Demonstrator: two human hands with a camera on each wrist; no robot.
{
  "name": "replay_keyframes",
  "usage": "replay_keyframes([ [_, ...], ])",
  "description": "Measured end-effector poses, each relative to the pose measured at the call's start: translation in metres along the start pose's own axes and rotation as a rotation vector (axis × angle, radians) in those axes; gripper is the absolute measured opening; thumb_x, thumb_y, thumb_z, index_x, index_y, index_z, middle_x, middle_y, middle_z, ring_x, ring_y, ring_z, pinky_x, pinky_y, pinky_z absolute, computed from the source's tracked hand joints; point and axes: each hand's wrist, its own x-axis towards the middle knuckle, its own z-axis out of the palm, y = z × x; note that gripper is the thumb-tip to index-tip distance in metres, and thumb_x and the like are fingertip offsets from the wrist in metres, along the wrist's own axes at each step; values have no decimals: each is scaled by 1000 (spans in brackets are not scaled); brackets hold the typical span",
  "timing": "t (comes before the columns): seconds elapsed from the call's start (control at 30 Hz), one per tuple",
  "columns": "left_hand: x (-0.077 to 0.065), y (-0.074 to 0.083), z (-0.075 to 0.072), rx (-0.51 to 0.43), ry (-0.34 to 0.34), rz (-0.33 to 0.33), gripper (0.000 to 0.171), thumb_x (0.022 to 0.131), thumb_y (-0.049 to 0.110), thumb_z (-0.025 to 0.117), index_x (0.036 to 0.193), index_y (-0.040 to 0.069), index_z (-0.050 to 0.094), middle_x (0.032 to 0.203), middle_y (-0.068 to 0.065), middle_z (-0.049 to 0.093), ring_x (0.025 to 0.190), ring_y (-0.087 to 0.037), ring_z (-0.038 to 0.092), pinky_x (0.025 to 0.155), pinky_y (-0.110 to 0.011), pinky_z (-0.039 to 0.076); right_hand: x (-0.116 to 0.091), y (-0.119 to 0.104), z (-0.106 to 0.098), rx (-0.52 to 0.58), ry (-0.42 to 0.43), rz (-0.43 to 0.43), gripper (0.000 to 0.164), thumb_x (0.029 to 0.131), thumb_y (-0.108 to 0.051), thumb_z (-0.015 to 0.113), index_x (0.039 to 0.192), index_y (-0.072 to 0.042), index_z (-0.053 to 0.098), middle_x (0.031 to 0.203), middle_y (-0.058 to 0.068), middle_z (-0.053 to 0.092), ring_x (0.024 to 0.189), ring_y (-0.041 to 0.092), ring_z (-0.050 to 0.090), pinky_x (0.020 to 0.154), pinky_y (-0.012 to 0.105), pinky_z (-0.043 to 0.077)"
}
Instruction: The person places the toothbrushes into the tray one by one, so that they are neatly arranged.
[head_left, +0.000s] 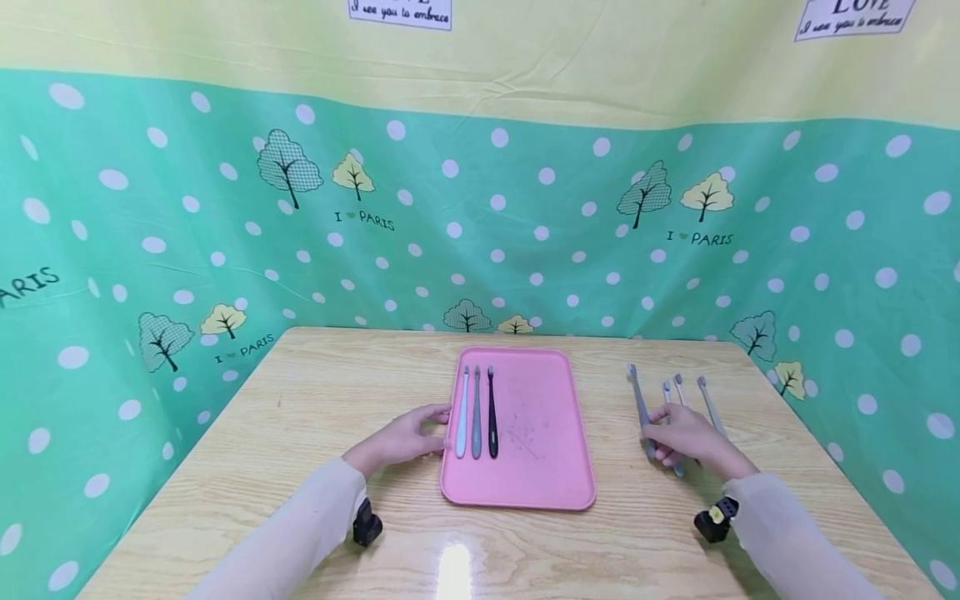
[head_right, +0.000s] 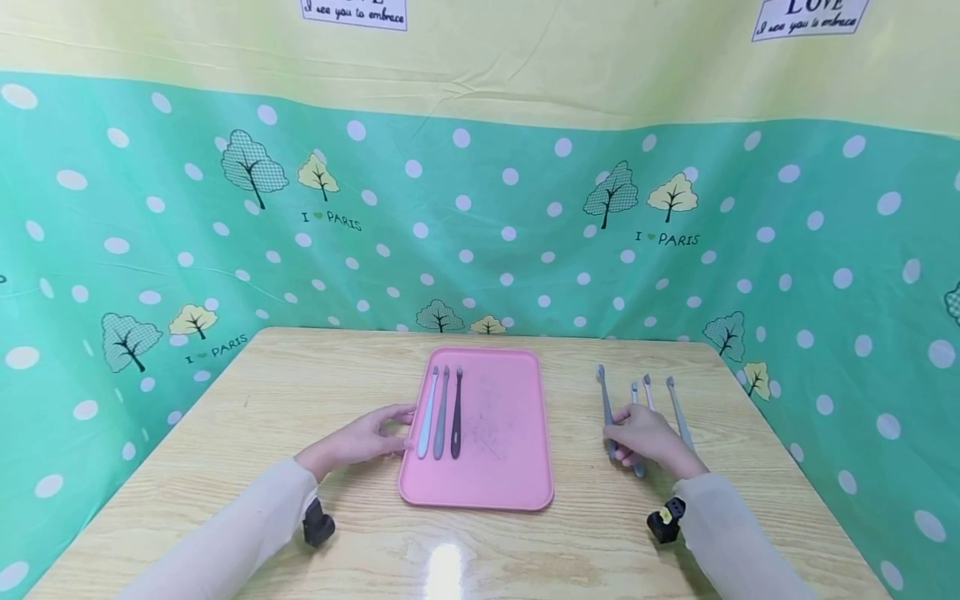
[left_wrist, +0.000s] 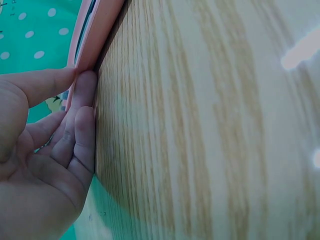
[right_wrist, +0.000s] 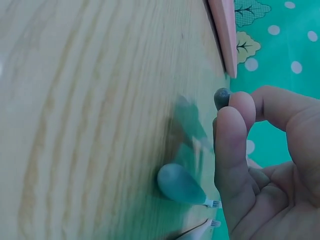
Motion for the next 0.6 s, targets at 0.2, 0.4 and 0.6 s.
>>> replay_keyframes([
  [0.2, -1, 1, 0, -3, -4, 3, 71, 94, 19, 71, 154, 3, 36, 144, -18, 48, 82, -18, 62, 69, -33, 51, -2, -8, 2, 4, -15, -19, 44, 94, -13, 62, 126, 12, 44, 68, 9, 61, 55, 15, 61, 52, 28, 55],
  [0.4, 0, 0, -1, -3, -4, 16, 71, 94, 17, 70, 153, 1, 36, 143, -19, 48, 82, -19, 63, 68, -34, 51, -1, -15, 6, 40, -41, -39, 46, 95, -14, 63, 127, 13, 44, 68, 8, 60, 55, 14, 59, 52, 28, 55],
  [0.6, 0, -1, 0, 13, -4, 0, 70, 94, 18, 70, 154, 3, 36, 143, -17, 49, 82, -19, 62, 69, -33, 51, 3, -19, 13, 104, -80, -54, 49, 96, -14, 64, 129, 15, 43, 69, 8, 62, 56, 13, 60, 54, 28, 56],
])
